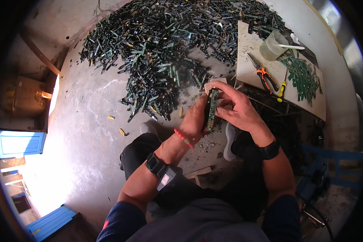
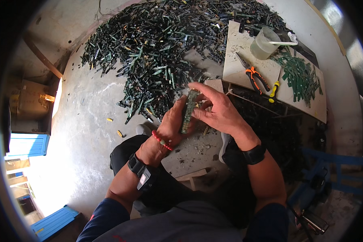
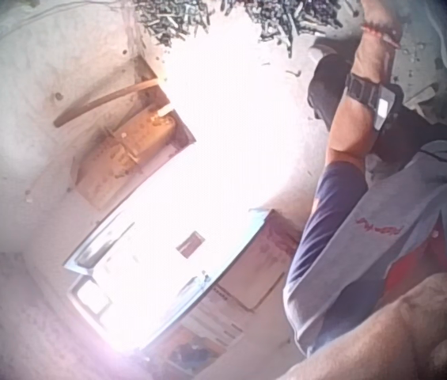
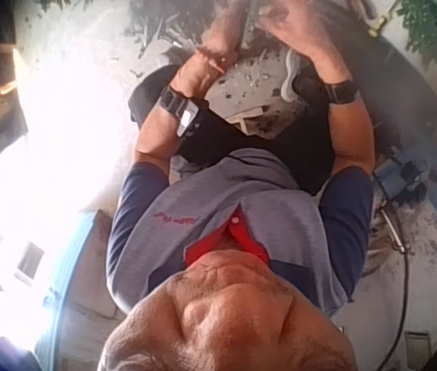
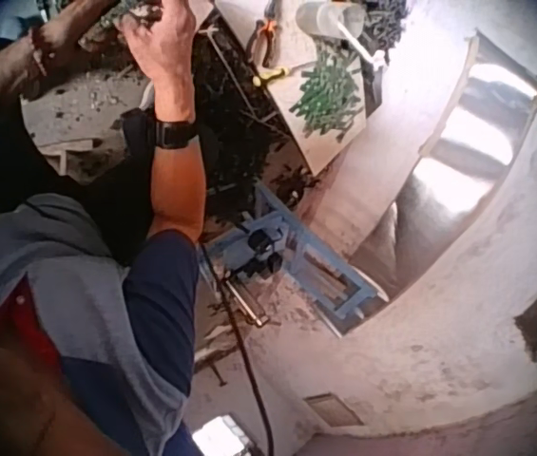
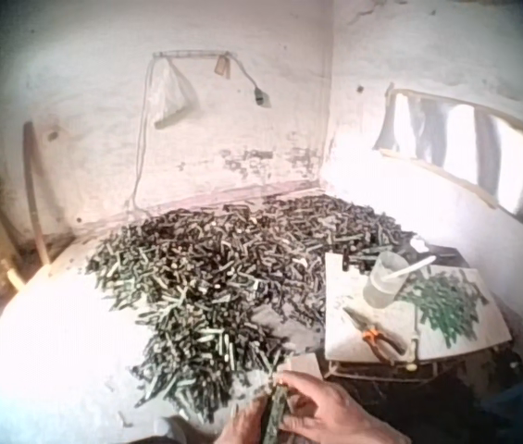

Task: The person sits on the floor and uses pliers and a screwdriver to remove components from green circuit boards. They repeatedly strip parts off the boards and place the removed pieces into a pile on the floor.

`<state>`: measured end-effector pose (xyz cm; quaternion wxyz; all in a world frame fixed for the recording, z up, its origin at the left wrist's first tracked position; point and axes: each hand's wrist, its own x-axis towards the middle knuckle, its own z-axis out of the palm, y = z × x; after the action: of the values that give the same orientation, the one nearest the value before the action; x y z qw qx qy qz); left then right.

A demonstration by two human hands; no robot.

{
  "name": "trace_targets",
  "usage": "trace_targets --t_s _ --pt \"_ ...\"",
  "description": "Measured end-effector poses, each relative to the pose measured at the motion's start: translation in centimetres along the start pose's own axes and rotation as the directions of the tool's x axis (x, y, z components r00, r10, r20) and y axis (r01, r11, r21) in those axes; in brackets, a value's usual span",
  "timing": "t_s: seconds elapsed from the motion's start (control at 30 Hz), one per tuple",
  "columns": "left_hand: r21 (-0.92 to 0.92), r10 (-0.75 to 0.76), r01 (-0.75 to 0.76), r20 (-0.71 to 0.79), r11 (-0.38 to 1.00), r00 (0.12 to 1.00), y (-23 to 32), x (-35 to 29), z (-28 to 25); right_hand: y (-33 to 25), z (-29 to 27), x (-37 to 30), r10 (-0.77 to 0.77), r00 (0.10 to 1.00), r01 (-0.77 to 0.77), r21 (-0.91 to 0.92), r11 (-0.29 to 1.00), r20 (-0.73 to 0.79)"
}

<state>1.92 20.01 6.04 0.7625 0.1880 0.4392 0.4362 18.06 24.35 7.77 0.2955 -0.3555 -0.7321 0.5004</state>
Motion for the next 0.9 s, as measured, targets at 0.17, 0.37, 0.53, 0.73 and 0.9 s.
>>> trace_targets --t_s 0.17,0.37,0.53,0.73,0.9 --pt "-0.039 -0.086 0.087 0.034 0.995 0.996 0.0 -0.7 0.0 0.0 0.4 0.6 -0.196 0.972 0.160 -0.248 0.956 -0.127" --pt "-0.035 -0.062 0.063 0.044 0.997 0.997 -0.4 -0.1 -0.3 0.5 2.0 1.0 -0.184 0.905 0.098 -0.233 0.967 -0.384" --pt "0.041 0.073 -0.074 0.025 0.996 0.997 -1.0 0.3 -0.1 1.0 1.8 1.4 -0.022 0.887 0.041 0.032 0.999 -0.461" --pt "0.267 0.378 -0.393 0.108 0.880 0.920 -2.4 2.2 -0.3 0.9 1.1 1.5 0.423 0.848 -0.170 0.591 0.789 -0.320" --pt "0.449 0.667 -0.695 0.250 0.562 0.702 -4.6 4.4 -2.4 1.0 -0.3 1.2 0.381 0.915 -0.232 0.604 0.763 -0.129"
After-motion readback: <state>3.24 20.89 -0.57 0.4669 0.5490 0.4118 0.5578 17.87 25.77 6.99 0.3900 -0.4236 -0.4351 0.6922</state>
